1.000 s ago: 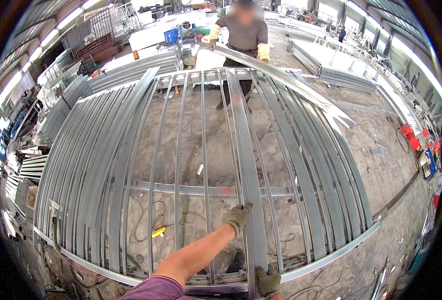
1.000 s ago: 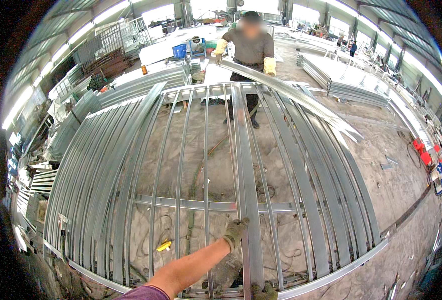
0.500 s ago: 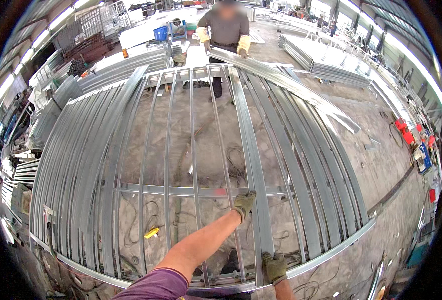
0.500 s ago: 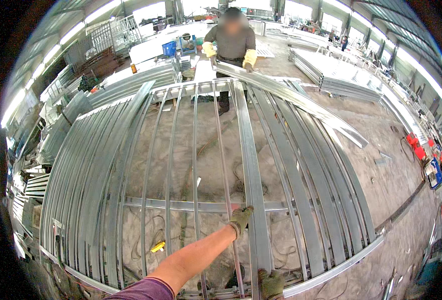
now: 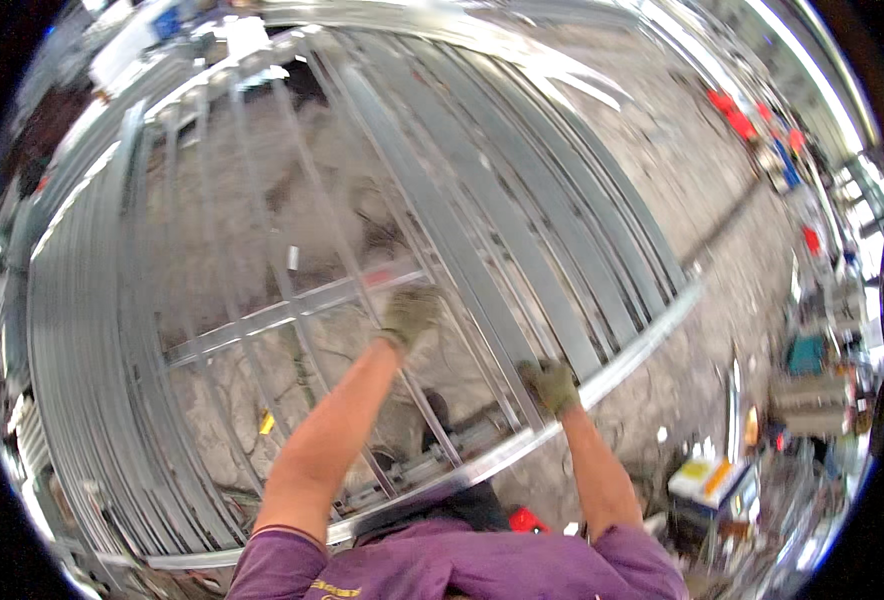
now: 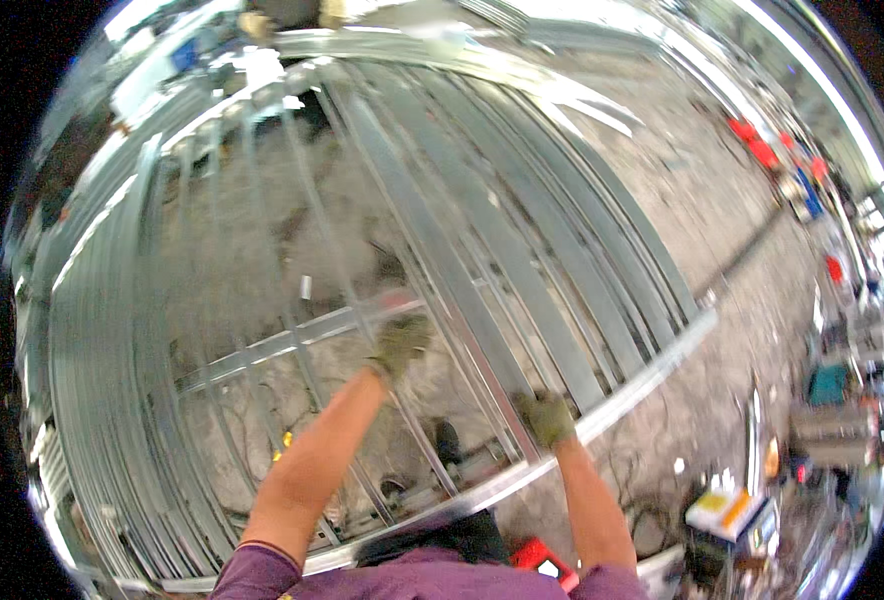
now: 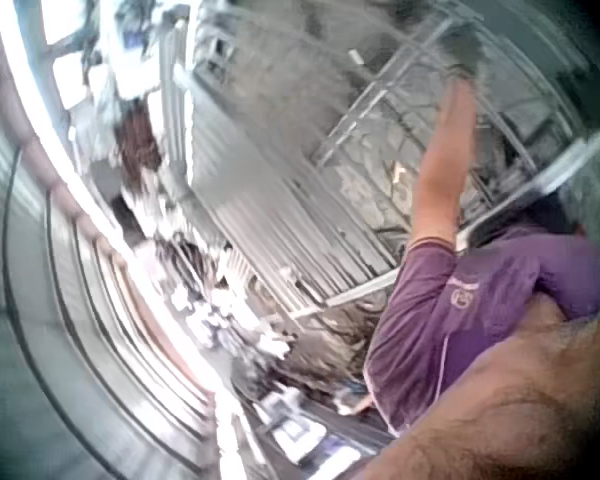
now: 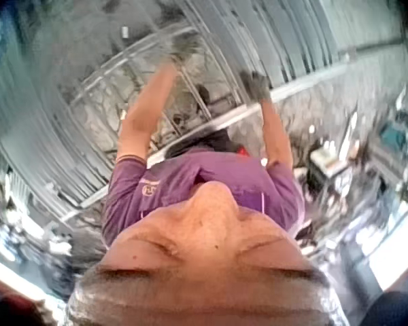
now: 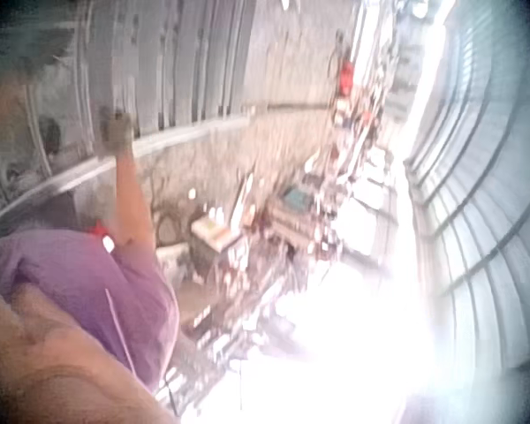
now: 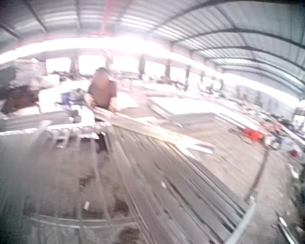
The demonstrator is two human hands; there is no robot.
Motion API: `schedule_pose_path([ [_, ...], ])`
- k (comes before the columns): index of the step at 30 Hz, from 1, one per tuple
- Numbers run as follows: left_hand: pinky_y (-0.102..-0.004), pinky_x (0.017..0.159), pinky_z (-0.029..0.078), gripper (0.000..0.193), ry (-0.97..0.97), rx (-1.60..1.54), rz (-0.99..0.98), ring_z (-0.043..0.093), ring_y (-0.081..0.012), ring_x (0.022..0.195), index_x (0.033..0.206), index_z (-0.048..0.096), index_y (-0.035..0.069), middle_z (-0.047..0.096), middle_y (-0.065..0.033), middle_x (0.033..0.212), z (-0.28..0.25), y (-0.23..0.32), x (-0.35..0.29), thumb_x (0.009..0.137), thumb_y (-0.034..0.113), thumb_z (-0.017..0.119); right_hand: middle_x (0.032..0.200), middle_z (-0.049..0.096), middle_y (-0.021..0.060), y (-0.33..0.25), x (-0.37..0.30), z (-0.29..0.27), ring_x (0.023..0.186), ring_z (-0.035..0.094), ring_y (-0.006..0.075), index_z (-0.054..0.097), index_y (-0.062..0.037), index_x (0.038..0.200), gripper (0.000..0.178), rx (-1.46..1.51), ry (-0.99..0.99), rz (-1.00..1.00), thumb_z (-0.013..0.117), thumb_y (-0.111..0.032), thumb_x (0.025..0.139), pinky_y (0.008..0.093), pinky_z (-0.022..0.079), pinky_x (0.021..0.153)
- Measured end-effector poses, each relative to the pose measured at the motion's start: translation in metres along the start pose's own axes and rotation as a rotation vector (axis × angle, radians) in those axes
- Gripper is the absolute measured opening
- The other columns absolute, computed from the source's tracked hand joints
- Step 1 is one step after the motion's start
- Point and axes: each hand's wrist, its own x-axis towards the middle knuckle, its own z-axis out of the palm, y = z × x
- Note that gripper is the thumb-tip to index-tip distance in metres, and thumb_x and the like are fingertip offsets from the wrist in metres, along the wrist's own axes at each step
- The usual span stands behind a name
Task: The person positions long metal bars onto a large metal frame structure and then uses a welding tool to secure them. The person repeatedly aligns the bars and welds them in place while working in a workshop environment.
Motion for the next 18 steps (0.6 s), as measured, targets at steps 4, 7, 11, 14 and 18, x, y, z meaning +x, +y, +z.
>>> schedule_pose_path([
  [4,-0.0356,0.063,0.055,0.025,0.086,-0.535,-0.488,0.071,-0.0199,0.076,0.108,0.072,0.006,0.074,-0.005,0.095,-0.007,-0.011,-0.036,0.102,0.03,0.069,0.077,0.074,0.0139,0.003,0.027,0.001,0.068,0.065,0.0195,0.079,-0.0004,0.099,0.047,0.191,-0.011,0.018,0.071,-0.046,0.097,0.0382,0.051,0.066],
  [7,-0.0356,0.064,0.055,0.027,0.059,-0.517,-0.576,0.073,-0.0204,0.081,0.114,0.073,0.006,0.074,-0.005,0.093,0.016,-0.001,-0.06,0.1,0.028,0.072,0.069,0.068,0.004,0.016,0.03,0.003,0.065,0.057,0.0129,0.077,-0.0004,0.089,0.043,0.188,0.011,-0.014,0.072,-0.042,0.098,0.0348,0.048,0.063],
  [11,-0.0352,0.066,0.054,0.024,0.055,-0.471,-0.563,0.07,-0.0192,0.076,0.109,0.072,0.005,0.074,-0.0052,0.093,0.017,-0.004,-0.087,0.099,0.026,0.072,0.076,0.072,0.0109,0.034,0.046,0.011,0.071,0.064,0.019,0.078,-0.0018,0.091,0.045,0.166,0.002,0.062,0.07,-0.046,0.095,0.039,0.052,0.07],
  [14,-0.0341,0.065,0.054,0.022,0.038,-0.527,-0.574,0.068,-0.0182,0.074,0.107,0.072,0.004,0.073,-0.005,0.092,0.019,-0.016,-0.102,0.1,0.025,0.071,0.084,0.075,0.0148,0.03,0.051,0.02,0.078,0.068,0.0255,0.08,-0.0047,0.098,0.049,0.19,0.054,0.04,0.068,-0.052,0.094,0.0418,0.054,0.077],
  [18,-0.0324,0.065,0.054,0.022,0.06,-0.519,-0.621,0.069,-0.017,0.077,0.108,0.071,0.005,0.073,-0.0052,0.094,0.015,-0.032,-0.13,0.101,0.025,0.07,0.097,0.078,0.0167,0.047,0.069,0.04,0.091,0.073,0.0368,0.08,-0.0087,0.103,0.045,-0.011,0.155,0.061,0.069,-0.051,0.094,0.0457,0.055,0.085],
])
